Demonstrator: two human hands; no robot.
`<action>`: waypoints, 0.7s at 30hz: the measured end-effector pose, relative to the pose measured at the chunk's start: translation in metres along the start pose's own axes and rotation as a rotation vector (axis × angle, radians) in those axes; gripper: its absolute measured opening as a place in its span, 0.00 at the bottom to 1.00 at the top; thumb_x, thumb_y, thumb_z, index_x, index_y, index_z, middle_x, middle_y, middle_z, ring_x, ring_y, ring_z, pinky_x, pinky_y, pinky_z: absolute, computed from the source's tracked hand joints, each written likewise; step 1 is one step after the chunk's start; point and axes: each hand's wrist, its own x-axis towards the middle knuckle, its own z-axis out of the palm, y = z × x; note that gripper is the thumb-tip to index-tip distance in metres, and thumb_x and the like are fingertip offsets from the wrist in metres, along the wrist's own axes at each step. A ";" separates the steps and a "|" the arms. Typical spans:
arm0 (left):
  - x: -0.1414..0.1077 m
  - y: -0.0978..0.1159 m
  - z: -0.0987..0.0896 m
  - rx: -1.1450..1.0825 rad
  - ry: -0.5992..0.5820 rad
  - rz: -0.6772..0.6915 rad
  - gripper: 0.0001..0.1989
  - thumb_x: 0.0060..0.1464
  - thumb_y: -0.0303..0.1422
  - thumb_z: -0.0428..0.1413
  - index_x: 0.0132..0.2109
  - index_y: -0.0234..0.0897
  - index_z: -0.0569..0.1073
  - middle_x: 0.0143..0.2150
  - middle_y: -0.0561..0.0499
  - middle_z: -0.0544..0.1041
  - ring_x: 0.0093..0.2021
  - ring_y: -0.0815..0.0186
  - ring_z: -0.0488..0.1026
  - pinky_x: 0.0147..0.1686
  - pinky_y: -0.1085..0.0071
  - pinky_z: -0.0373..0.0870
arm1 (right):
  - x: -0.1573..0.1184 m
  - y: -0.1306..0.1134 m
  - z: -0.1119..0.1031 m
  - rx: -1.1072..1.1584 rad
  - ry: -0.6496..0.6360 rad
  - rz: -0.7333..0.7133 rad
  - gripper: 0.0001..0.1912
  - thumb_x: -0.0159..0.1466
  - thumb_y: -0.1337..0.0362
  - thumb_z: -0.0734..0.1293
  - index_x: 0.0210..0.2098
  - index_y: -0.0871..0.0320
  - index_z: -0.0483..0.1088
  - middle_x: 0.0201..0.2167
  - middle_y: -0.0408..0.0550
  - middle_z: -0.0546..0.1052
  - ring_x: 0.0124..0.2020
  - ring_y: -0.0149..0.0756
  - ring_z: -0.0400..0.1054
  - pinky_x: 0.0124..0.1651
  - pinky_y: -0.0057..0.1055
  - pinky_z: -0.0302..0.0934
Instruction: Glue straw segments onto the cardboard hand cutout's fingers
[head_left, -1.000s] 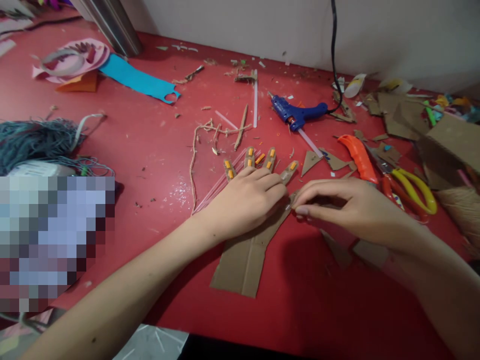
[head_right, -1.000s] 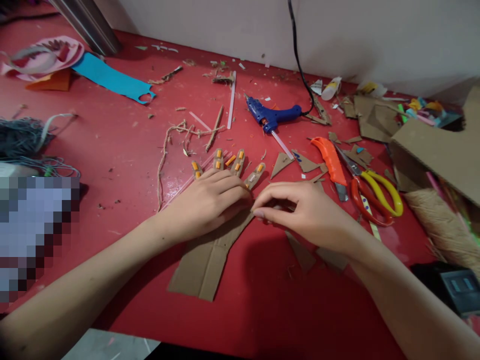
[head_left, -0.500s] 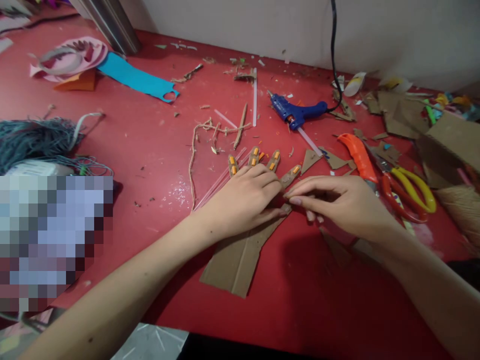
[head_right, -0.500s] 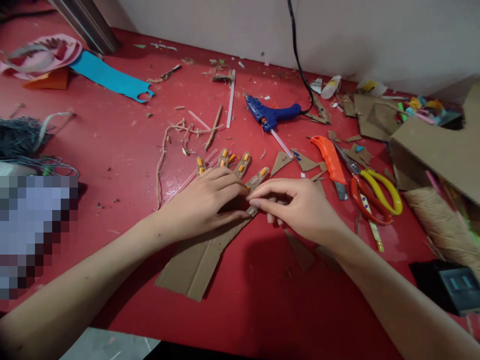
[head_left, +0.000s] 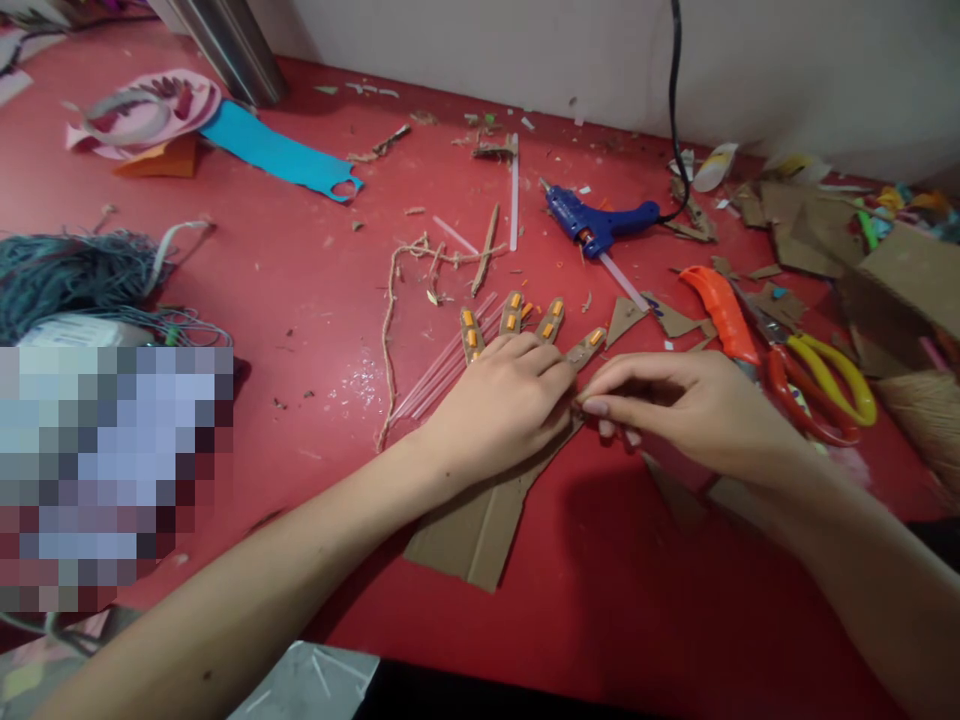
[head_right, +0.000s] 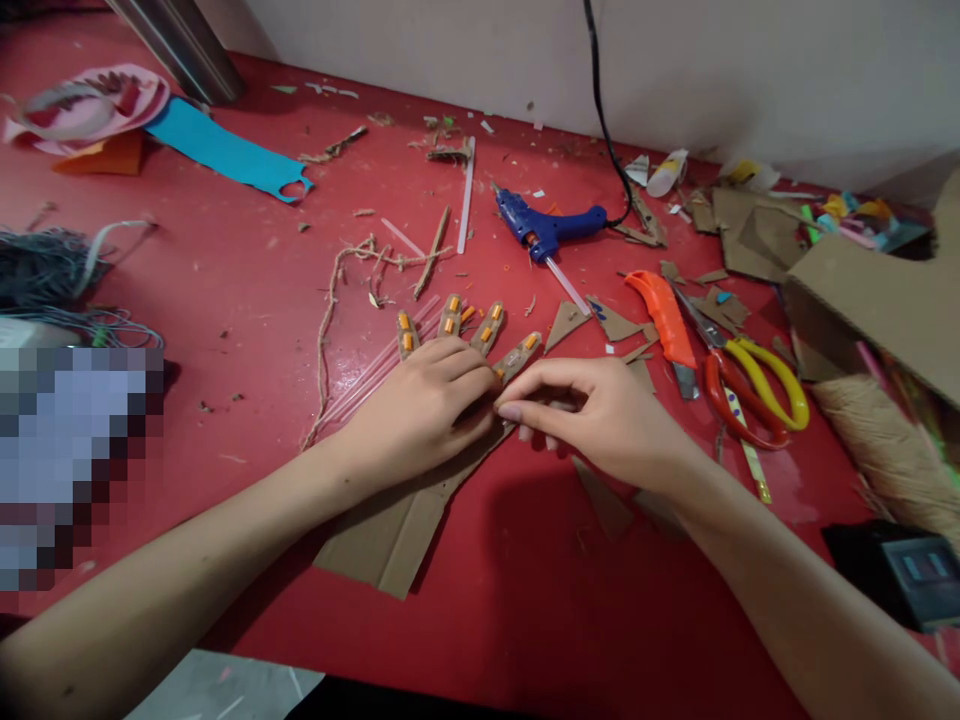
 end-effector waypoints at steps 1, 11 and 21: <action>0.000 -0.001 0.000 0.025 0.002 0.019 0.10 0.68 0.32 0.51 0.40 0.33 0.75 0.40 0.43 0.78 0.43 0.58 0.73 0.45 0.63 0.68 | 0.000 0.000 -0.002 -0.010 -0.012 0.012 0.19 0.59 0.46 0.73 0.29 0.56 0.78 0.22 0.45 0.77 0.22 0.31 0.70 0.26 0.27 0.67; -0.001 -0.005 -0.006 0.173 0.002 0.128 0.11 0.68 0.29 0.46 0.41 0.33 0.73 0.36 0.44 0.76 0.41 0.58 0.73 0.43 0.64 0.69 | -0.001 -0.003 -0.016 -0.030 -0.067 0.080 0.19 0.58 0.46 0.73 0.29 0.56 0.77 0.23 0.46 0.78 0.26 0.33 0.73 0.32 0.30 0.70; 0.000 -0.009 -0.010 -0.200 0.133 -0.071 0.07 0.64 0.28 0.51 0.37 0.35 0.71 0.35 0.49 0.76 0.34 0.67 0.72 0.35 0.72 0.68 | -0.003 0.008 -0.014 -0.070 0.022 0.042 0.19 0.58 0.51 0.72 0.45 0.54 0.80 0.32 0.47 0.82 0.33 0.37 0.76 0.37 0.34 0.72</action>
